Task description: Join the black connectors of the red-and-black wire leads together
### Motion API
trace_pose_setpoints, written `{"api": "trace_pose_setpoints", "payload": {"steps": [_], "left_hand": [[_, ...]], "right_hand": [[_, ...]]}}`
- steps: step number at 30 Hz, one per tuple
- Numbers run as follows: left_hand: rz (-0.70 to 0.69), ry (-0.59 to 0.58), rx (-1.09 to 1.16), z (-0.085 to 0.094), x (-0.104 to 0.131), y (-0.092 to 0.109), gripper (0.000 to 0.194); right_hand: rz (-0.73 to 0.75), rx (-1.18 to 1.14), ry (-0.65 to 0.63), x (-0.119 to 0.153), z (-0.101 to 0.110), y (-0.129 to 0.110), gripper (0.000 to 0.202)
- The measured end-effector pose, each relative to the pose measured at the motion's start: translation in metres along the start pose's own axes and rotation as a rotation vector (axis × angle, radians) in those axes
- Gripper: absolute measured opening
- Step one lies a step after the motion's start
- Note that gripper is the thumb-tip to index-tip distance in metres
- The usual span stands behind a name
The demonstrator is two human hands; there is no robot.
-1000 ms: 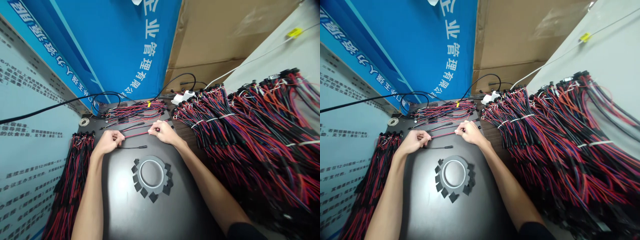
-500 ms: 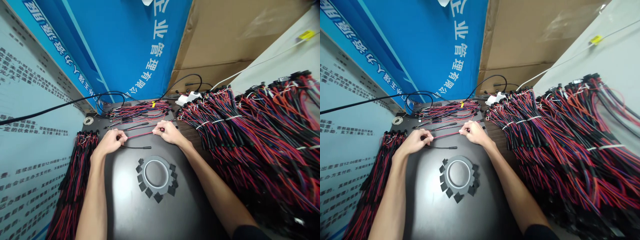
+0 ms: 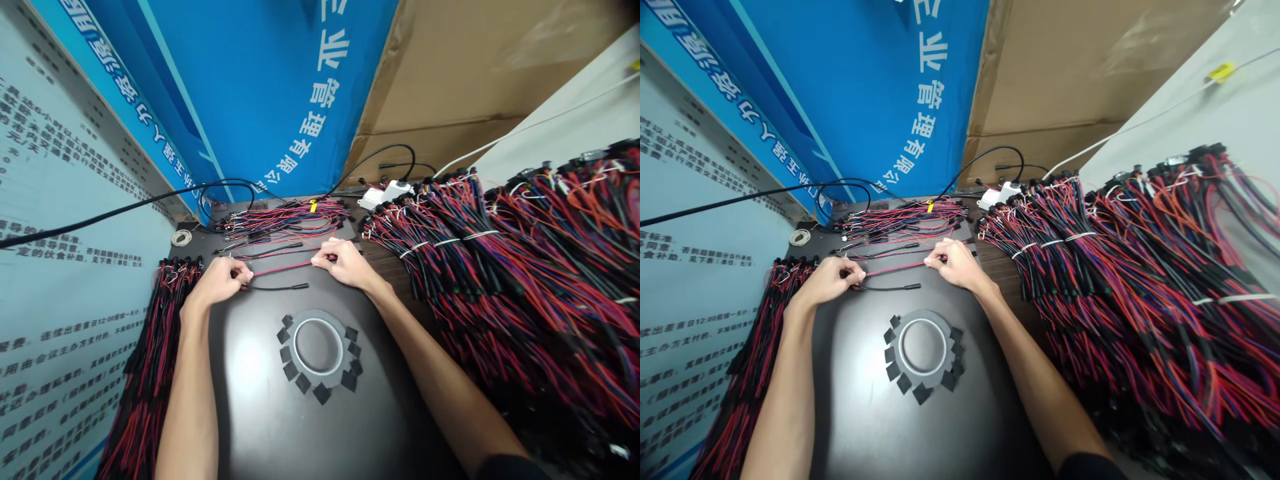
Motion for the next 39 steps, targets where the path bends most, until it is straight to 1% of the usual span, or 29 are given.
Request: {"api": "trace_pose_setpoints", "payload": {"steps": [10, 15, 19, 22, 24, 29, 32, 35, 39], "left_hand": [[0.030, 0.054, 0.079, -0.002, -0.007, -0.011, 0.028], [0.027, 0.084, 0.021, -0.005, -0.010, -0.014, 0.027], [0.059, 0.118, -0.032, -0.009, -0.011, -0.013, 0.022], [0.082, 0.112, -0.081, -0.010, -0.012, -0.011, 0.020], [0.068, 0.113, -0.115, -0.010, -0.013, -0.010, 0.020], [0.042, 0.093, -0.212, -0.005, -0.015, -0.008, 0.016], [0.040, 0.084, -0.257, -0.003, -0.018, -0.007, 0.017], [0.039, 0.093, -0.276, -0.003, -0.020, -0.008, 0.018], [0.047, 0.115, -0.265, -0.003, -0.022, -0.011, 0.019]], "right_hand": [[-0.020, -0.011, 0.019, 0.000, 0.002, 0.000, 0.027], [-0.025, 0.002, 0.034, 0.001, 0.004, 0.001, 0.027], [-0.028, 0.044, 0.062, 0.002, 0.003, -0.001, 0.024], [-0.027, 0.092, 0.097, 0.004, 0.003, -0.003, 0.021], [-0.027, 0.106, 0.118, 0.006, 0.003, -0.004, 0.018], [-0.060, 0.132, 0.088, 0.007, 0.005, -0.005, 0.014], [-0.066, 0.117, 0.079, 0.007, 0.013, -0.004, 0.025], [-0.053, 0.084, 0.093, 0.009, 0.031, -0.003, 0.026], [-0.153, 0.158, 0.099, 0.015, 0.058, 0.000, 0.024]]}}
Point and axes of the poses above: each hand's wrist, its own x-axis away from the middle knuckle, its own z-axis out of the back of the hand, y = z × x, the point moved 1 cm from there along -x, towards the middle knuckle, and after that the axes turned 2 degrees about x, right-handed, at the moved point
